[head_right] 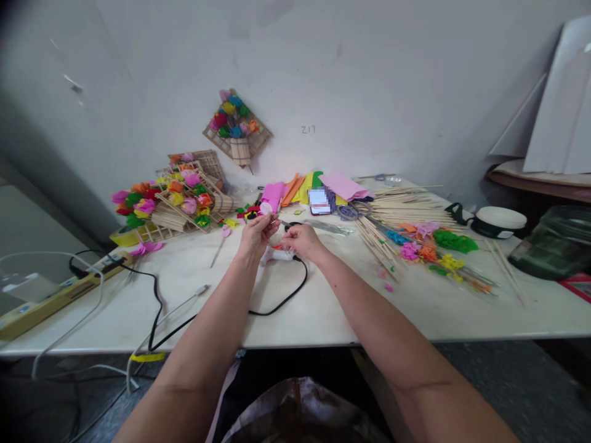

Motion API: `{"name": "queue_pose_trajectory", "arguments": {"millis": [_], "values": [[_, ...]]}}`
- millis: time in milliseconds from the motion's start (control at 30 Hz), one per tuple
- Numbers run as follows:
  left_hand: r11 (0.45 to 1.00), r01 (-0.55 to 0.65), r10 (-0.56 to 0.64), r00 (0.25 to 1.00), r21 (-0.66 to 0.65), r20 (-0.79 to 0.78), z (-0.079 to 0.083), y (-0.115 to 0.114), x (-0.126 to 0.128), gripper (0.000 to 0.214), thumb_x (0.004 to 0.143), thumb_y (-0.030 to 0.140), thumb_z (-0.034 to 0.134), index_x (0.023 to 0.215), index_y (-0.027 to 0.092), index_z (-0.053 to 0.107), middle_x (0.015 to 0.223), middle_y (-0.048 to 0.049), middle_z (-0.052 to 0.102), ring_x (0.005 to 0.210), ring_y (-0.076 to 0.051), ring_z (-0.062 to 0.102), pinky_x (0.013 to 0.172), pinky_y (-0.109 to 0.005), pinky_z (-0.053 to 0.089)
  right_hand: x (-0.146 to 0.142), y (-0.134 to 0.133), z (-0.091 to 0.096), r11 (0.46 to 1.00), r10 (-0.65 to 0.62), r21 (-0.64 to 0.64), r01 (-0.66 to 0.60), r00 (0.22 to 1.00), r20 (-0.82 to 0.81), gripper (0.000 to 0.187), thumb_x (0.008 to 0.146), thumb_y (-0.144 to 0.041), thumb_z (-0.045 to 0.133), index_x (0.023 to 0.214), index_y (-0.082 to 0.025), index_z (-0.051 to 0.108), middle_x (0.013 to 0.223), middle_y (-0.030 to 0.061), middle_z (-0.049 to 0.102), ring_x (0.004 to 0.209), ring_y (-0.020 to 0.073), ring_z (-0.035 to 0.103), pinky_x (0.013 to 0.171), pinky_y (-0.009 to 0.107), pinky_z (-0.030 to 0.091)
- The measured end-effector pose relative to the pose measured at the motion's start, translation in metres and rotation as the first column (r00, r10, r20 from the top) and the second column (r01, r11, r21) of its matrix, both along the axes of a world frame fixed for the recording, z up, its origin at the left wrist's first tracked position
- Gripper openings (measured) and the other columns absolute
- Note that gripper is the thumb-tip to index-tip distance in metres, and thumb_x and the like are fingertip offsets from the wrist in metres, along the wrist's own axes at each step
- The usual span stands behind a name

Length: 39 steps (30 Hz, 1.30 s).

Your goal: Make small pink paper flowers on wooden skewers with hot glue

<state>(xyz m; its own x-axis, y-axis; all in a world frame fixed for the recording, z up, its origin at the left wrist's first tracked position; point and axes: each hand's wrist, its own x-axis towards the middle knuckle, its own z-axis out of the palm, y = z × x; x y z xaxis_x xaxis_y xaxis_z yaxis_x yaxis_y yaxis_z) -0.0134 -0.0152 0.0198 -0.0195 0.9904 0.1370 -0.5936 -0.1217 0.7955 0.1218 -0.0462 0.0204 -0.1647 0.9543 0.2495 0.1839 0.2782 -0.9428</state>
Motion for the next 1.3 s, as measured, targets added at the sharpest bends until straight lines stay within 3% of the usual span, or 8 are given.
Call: {"name": "queue_pose_trajectory", "arguments": {"millis": [667, 900, 1300], "values": [[0.999, -0.034, 0.034, 0.999, 0.016, 0.009, 0.001, -0.002, 0.003, 0.020, 0.061, 0.022, 0.074, 0.075, 0.010, 0.064, 0.067, -0.0058, 0.067, 0.058, -0.013, 0.063, 0.066, -0.029, 0.050, -0.005, 0.010, -0.013, 0.998, 0.037, 0.048, -0.038, 0.999, 0.022, 0.010, 0.060, -0.023, 0.064, 0.054, -0.016, 0.060, 0.049, 0.0000, 0.061, 0.047, 0.0111, 0.053, 0.047, 0.022, 0.039], [0.999, -0.050, 0.049, 0.998, 0.022, 0.025, 0.001, -0.001, 0.003, 0.018, 0.060, 0.019, 0.073, 0.073, 0.010, 0.063, 0.064, -0.0048, 0.066, 0.055, -0.012, 0.061, 0.065, -0.028, 0.050, -0.008, 0.008, -0.012, 0.999, 0.023, 0.045, -0.025, 0.999, 0.039, 0.011, 0.060, -0.023, 0.064, 0.053, -0.015, 0.059, 0.047, -0.0009, 0.059, 0.040, 0.0079, 0.046, 0.043, 0.020, 0.034], [0.998, -0.035, 0.033, 0.999, 0.055, 0.027, 0.001, -0.001, 0.003, 0.020, 0.058, 0.020, 0.075, 0.070, 0.011, 0.062, 0.062, -0.0036, 0.065, 0.053, -0.010, 0.060, 0.061, -0.026, 0.050, -0.008, 0.007, -0.010, 0.996, 0.024, 0.079, -0.028, 0.998, 0.052, 0.011, 0.061, -0.023, 0.063, 0.053, -0.015, 0.058, 0.048, -0.0008, 0.060, 0.043, 0.0081, 0.047, 0.045, 0.021, 0.036]]}}
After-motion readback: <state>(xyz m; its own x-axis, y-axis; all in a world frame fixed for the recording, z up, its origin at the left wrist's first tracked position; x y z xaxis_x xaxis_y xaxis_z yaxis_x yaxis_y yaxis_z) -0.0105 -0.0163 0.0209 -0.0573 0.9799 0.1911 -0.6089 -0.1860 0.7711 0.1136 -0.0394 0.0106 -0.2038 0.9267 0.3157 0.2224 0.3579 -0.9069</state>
